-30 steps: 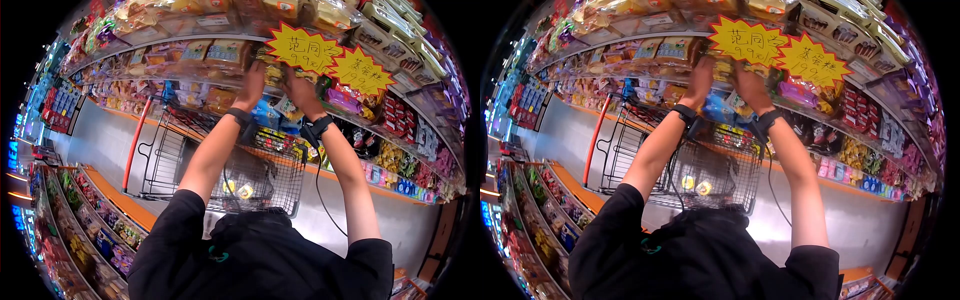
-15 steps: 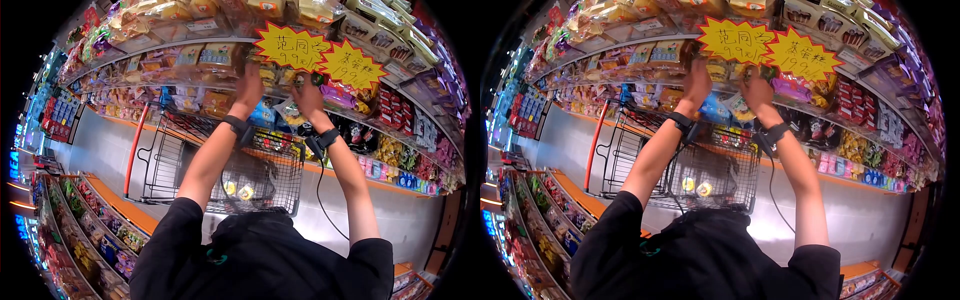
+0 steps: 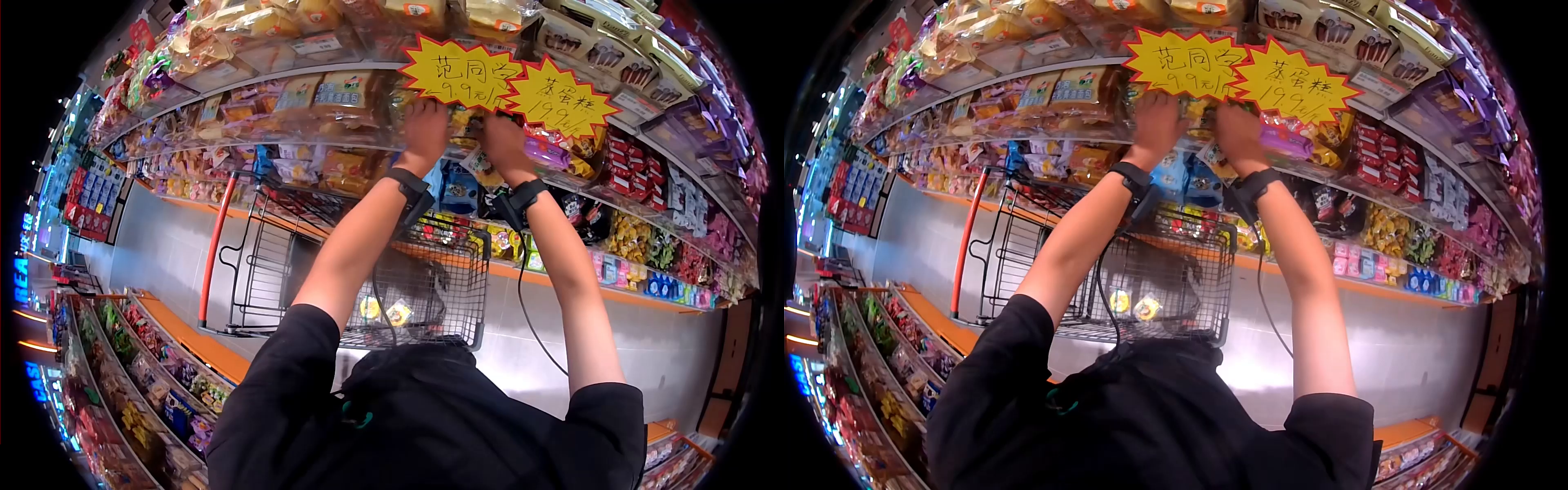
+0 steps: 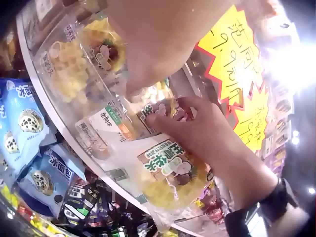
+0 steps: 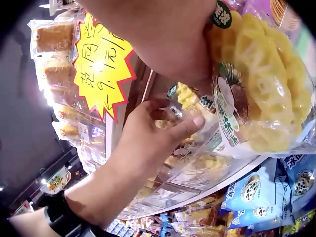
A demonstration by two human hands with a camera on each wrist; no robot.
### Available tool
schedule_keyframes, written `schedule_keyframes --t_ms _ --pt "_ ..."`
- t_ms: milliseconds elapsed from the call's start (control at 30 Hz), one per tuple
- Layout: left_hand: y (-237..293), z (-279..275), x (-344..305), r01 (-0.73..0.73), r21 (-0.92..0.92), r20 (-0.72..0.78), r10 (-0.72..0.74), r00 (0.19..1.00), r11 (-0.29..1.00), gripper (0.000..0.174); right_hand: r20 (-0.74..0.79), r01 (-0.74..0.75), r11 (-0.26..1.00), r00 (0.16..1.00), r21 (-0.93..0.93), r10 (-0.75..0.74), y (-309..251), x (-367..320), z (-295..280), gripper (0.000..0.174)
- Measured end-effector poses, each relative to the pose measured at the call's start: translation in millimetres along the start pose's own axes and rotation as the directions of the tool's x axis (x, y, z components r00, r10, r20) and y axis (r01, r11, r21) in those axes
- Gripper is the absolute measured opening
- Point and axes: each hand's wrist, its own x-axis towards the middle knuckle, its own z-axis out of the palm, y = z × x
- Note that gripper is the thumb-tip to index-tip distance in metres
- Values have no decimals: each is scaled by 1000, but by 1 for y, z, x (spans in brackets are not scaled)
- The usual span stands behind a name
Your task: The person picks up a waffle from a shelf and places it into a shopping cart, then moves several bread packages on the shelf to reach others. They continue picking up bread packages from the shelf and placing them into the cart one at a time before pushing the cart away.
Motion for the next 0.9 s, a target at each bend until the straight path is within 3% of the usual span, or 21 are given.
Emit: schedule_keyframes --t_ms 67,167,267,367,400,500,533,633,733,833,900 --pt "-1 6 3 40 54 52 -43 998 998 57 72 -11 998 997 -54 15 -4 4 2 38" --pt "4 10 1 21 153 -3 -20 1000 988 48 48 -3 998 999 -56 5 -11 -4 2 41" --pt "-1 21 0 42 190 48 -52 998 981 49 50 -43 997 998 -63 47 -17 -9 6 46" --pt "-5 21 3 36 155 36 -42 998 987 51 73 -71 997 995 8 70 -19 -9 -10 51" --pt "-8 17 1 45 78 78 -51 996 996 50 29 -57 995 998 84 55 -16 -8 -7 47" --pt "-24 16 -3 -18 -112 19 20 1000 994 48 43 -59 994 998 87 55 -8 -3 -9 40" --pt "-26 15 -4 -47 -114 -22 45 999 992 43 52 -52 996 997 76 48 -9 -1 -10 35" --pt "-33 9 -4 -11 -139 64 20 998 990 37 62 15 999 998 52 -18 -7 6 -9 34" --pt "-39 4 0 -37 -170 17 40 999 985 29 98 54 998 993 38 -58 -9 10 -14 34" --pt "-45 6 2 11 -237 12 -8 1000 971 24 48 130 987 990 99 -136 -13 12 -16 35" --pt "-46 4 3 -3 -280 -4 2 1000 960 23 22 138 980 990 146 -143 -19 10 -20 27"
